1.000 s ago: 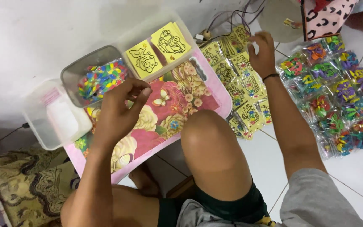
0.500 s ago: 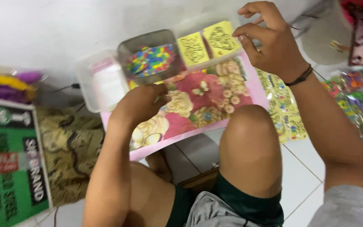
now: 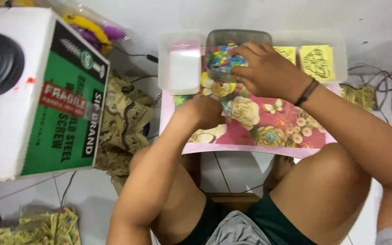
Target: The person is packaging small yellow cards and colorful plastic pieces into small clear plastic bags at a fast pace.
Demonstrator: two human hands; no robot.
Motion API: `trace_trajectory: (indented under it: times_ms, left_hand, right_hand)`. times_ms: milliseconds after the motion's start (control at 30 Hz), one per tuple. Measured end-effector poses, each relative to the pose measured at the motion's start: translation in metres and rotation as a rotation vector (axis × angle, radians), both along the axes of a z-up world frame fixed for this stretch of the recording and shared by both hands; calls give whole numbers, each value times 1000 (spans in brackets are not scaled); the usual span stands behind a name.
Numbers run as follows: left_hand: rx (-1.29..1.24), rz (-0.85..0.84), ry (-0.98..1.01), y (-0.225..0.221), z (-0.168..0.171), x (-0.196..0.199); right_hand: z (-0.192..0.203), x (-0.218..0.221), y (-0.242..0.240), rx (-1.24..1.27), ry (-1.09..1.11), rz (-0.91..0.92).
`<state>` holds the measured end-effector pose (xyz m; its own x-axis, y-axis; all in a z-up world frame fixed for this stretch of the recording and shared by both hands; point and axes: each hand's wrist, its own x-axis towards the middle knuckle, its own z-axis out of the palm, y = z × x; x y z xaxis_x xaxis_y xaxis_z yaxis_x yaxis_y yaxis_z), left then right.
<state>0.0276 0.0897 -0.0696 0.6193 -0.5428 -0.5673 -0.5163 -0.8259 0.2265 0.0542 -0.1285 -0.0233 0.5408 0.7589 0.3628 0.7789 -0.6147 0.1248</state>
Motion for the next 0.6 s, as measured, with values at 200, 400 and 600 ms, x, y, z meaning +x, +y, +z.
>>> trace_trajectory:
  times_ms: [200, 400, 600]
  left_hand:
    - [-16, 48, 81, -2, 3, -14]
    - [-85, 64, -80, 2, -21, -17]
    - [211, 84, 23, -15, 8, -18]
  right_hand:
    - [-40, 57, 81, -77, -49, 47]
    - [-130, 114, 148, -357, 95, -86]
    - [-206, 141, 175, -590, 316, -248]
